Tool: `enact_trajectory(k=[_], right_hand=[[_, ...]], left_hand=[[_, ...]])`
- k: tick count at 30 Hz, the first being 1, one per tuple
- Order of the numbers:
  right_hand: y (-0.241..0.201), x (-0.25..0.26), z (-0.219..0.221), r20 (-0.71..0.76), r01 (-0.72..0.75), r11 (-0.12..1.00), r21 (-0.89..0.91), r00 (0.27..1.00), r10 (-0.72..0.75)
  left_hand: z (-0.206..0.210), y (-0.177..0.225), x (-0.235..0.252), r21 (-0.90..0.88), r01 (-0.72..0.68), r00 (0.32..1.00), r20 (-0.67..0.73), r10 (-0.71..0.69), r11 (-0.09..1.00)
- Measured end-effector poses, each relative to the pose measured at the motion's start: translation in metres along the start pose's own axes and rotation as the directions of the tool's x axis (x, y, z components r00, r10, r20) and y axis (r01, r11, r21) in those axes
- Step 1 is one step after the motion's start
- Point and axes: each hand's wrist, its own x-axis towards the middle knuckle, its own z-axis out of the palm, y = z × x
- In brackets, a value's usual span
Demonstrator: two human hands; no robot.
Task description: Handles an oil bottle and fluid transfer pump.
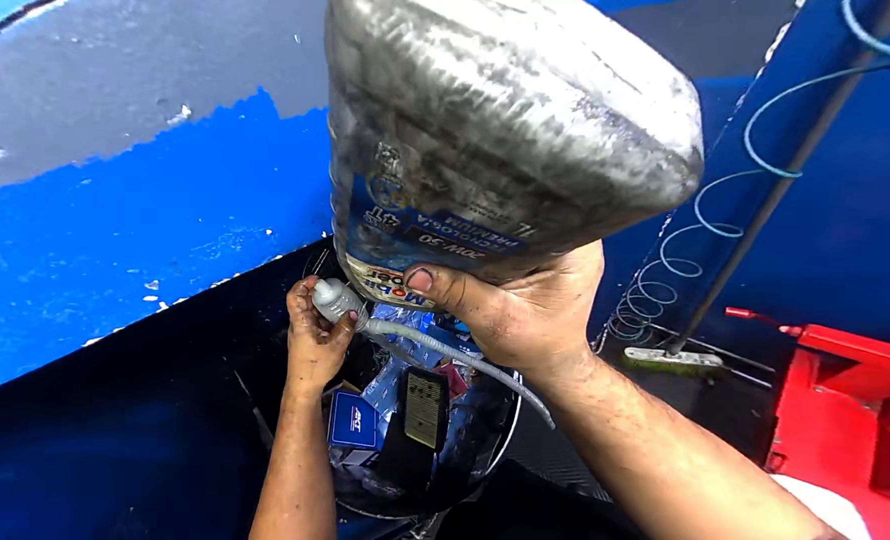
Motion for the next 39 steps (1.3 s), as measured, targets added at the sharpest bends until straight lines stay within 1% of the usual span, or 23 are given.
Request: enact_trajectory(k=[2, 5, 6, 8, 10, 13, 17, 20, 22, 26, 28, 30, 32, 34, 36, 37, 39], right_hand=[[0.003, -0.001, -0.002, 0.021, -0.016, 1.0, -0.015, 1.0, 0.017], [0.009, -0.004, -0.005, 0.034, -0.029, 0.998, -0.06, 0.999, 0.031], [0.01, -0.004, -0.006, 0.033, -0.045, 0.996, -0.073, 0.998, 0.047], [0.012, -0.005, -0.005, 0.021, -0.088, 0.995, -0.049, 0.996, 0.09], [0.013, -0.005, -0.003, 0.007, -0.106, 0.994, -0.02, 0.994, 0.106], [0.013, -0.003, 0.001, -0.016, -0.066, 0.997, 0.025, 0.998, 0.067], [0.008, 0.001, 0.007, -0.04, -0.015, 0.987, 0.159, 0.999, 0.022], [0.004, 0.002, 0.007, -0.043, 0.022, 0.987, 0.158, 0.999, -0.015], [0.004, 0.002, 0.005, -0.041, 0.029, 0.992, 0.125, 0.999, -0.024], [0.006, -0.004, -0.002, 0.002, -0.011, 0.998, 0.057, 1.0, 0.011], [0.008, -0.009, -0.005, 0.017, -0.051, 0.998, 0.046, 0.999, 0.051], [0.011, -0.015, -0.01, 0.03, -0.083, 0.996, 0.021, 0.996, 0.082], [0.012, -0.019, -0.016, 0.041, -0.095, 0.995, 0.007, 0.995, 0.095], [0.011, -0.021, -0.023, 0.045, -0.098, 0.995, -0.028, 0.994, 0.099], [0.009, -0.023, -0.029, 0.037, -0.103, 0.992, -0.072, 0.994, 0.106], [0.009, -0.023, -0.032, 0.032, -0.098, 0.991, -0.092, 0.994, 0.101], [0.009, -0.024, -0.037, 0.026, -0.092, 0.989, -0.116, 0.995, 0.096]], left_hand=[[0.004, -0.011, -0.002, -0.04, 0.03, 1.0, -0.004, -0.03, 0.999], [0.01, -0.022, -0.004, -0.236, 0.045, 0.999, 0.016, -0.043, 0.971], [0.01, -0.024, -0.003, -0.263, 0.056, 0.998, 0.027, -0.051, 0.963], [0.008, -0.024, -0.001, -0.256, 0.083, 0.996, 0.033, -0.077, 0.963], [0.006, -0.021, 0.001, -0.225, 0.098, 0.994, -0.016, -0.104, 0.969], [0.004, -0.013, 0.004, -0.18, 0.125, 0.977, -0.151, -0.153, 0.976], [0.002, 0.007, 0.006, -0.201, 0.124, 0.951, -0.257, -0.175, 0.972], [0.0, 0.017, 0.004, -0.195, 0.134, 0.936, -0.297, -0.188, 0.972], [0.0, 0.017, 0.003, -0.186, 0.138, 0.93, -0.313, -0.192, 0.973], [0.007, -0.002, -0.004, -0.154, 0.123, 0.932, -0.321, -0.167, 0.98], [0.018, -0.02, -0.012, -0.142, 0.104, 0.946, -0.292, -0.142, 0.984], [0.034, -0.04, -0.024, -0.136, 0.117, 0.96, -0.239, -0.147, 0.984], [0.052, -0.061, -0.038, -0.05, 0.173, 0.968, -0.173, -0.179, 0.984], [0.066, -0.087, -0.056, 0.078, 0.246, 0.968, -0.062, -0.242, 0.966], [0.077, -0.11, -0.072, 0.159, 0.316, 0.942, 0.069, -0.33, 0.935], [0.082, -0.12, -0.077, 0.182, 0.357, 0.916, 0.125, -0.382, 0.916], [0.091, -0.143, -0.087, 0.273, 0.431, 0.839, 0.229, -0.494, 0.86]])
